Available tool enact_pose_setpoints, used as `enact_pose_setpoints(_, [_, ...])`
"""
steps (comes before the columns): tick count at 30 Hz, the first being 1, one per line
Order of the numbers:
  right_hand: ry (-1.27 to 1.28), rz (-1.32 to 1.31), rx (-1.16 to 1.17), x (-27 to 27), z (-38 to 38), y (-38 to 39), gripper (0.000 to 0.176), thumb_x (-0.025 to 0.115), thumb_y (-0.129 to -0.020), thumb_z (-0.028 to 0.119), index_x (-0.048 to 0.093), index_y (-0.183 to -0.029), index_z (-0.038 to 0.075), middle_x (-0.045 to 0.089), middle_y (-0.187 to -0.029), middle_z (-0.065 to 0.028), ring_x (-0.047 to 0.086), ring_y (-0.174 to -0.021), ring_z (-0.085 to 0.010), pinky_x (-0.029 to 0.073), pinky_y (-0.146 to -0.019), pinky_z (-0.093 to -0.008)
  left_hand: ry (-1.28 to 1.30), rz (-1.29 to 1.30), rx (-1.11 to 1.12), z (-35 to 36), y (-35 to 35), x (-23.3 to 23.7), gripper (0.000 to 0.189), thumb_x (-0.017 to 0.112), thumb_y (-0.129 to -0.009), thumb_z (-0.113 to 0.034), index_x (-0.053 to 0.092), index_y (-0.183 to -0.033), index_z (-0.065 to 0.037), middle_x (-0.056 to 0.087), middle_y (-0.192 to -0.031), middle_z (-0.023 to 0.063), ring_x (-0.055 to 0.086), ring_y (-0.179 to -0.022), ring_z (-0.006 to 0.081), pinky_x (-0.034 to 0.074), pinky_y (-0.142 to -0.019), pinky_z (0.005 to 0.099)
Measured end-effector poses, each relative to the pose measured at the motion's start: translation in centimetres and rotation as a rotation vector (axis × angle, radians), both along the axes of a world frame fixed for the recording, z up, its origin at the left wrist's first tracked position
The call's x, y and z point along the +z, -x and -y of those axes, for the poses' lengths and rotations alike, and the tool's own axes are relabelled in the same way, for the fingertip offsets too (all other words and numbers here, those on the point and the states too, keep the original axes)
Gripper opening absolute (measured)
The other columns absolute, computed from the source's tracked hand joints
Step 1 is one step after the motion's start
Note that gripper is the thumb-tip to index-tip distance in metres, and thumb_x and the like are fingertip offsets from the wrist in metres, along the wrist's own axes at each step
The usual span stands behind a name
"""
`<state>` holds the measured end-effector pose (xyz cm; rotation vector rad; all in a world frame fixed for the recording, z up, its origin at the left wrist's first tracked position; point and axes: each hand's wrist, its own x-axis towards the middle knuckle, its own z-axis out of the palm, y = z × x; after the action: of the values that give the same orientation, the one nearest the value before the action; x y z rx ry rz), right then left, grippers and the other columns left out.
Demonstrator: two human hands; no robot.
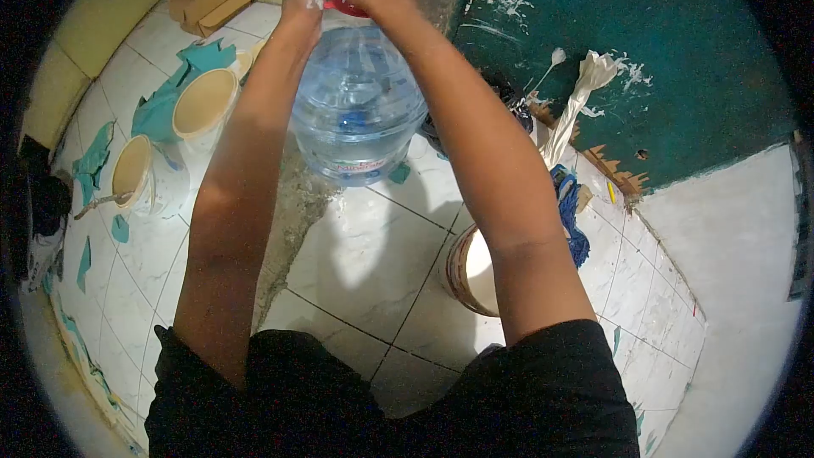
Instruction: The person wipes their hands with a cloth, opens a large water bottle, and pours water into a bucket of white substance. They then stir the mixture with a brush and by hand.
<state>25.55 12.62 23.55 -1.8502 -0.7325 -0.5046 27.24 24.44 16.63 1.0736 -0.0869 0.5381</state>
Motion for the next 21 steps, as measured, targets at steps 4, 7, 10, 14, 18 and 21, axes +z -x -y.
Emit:
enact_pose_setpoints(4, [-0.078,0.015,0.24,-1.1,0.1,-2.9,0.017,0.06,-0.079,0.016,0.066,-0.084,0.001,0.065,-0.072,-0.0047,0.059,-0.064,-0.0125,0.047,-0.059,-0.0275,-0.053,-0.058,-0.039,-0.3,0.8,0.7,0.059,0.028,-0.091,-0.053,0.049,-0.118,-0.005,0.06,-0.1,0.0105,0.058,-0.09,0.0192,0.046,-0.079,0.0309])
enact_pose_setpoints(7, [-0.182,-0.127,0.68,-1.1,1.1,-3.8,0.019,0.059,-0.082,0.018,0.065,-0.088,0.001,0.065,-0.075,-0.0042,0.06,-0.066,-0.0121,0.048,-0.062,-0.0262,-0.213,-0.147,0.377,0.4,0.2,0.2,0.063,0.027,-0.091,-0.054,0.041,-0.13,-0.007,0.055,-0.113,0.0152,0.054,-0.102,0.0201,0.043,-0.085,0.0339])
enact_pose_setpoints(10, [-0.235,-0.158,0.73,-1.9,0.4,-4.6,0.014,0.06,-0.084,0.014,0.063,-0.088,0.001,0.063,-0.076,-0.0022,0.056,-0.066,-0.0083,0.045,-0.059,-0.0227,-0.098,-0.077,0.321,-0.1,-0.8,-0.2,0.063,0.029,-0.091,-0.053,0.034,-0.136,-0.01,0.053,-0.114,0.0148,0.053,-0.096,0.0194,0.044,-0.083,0.0331])
enact_pose_setpoints(14, [-0.202,-0.122,0.495,-1.8,0.1,-4.1,0.008,0.063,-0.081,0.009,0.062,-0.08,0.001,0.06,-0.07,0.0005,0.051,-0.061,-0.0053,0.041,-0.053,-0.0214,-0.106,-0.014,0.123,-0.3,-0.4,-0.1,0.062,0.031,-0.09,-0.053,0.037,-0.134,-0.009,0.055,-0.102,0.0115,0.053,-0.08,0.0158,0.046,-0.072,0.0295])
enact_pose_setpoints(18, [-0.147,-0.161,0.352,-1.1,0.1,-2.7,0.012,0.065,-0.079,0.013,0.063,-0.078,0.001,0.061,-0.066,-0.0017,0.053,-0.059,-0.0069,0.042,-0.053,-0.0229,-0.034,-0.111,0.246,0.8,0.4,0.6,0.056,0.034,-0.089,-0.055,0.049,-0.119,-0.011,0.055,-0.085,0.0063,0.051,-0.071,0.0121,0.043,-0.059,0.0265])
enact_pose_setpoints(21, [-0.108,-0.053,0.221,-0.9,0.0,-2.7,0.017,0.066,-0.076,0.018,0.064,-0.079,0.0,0.063,-0.066,-0.0068,0.056,-0.059,-0.0102,0.044,-0.055,-0.0258,-0.062,-0.086,0.161,-1.2,-1.6,-0.8,0.054,0.036,-0.088,-0.056,0.045,-0.123,-0.016,0.054,-0.086,0.0071,0.051,-0.07,0.013,0.043,-0.059,0.028])
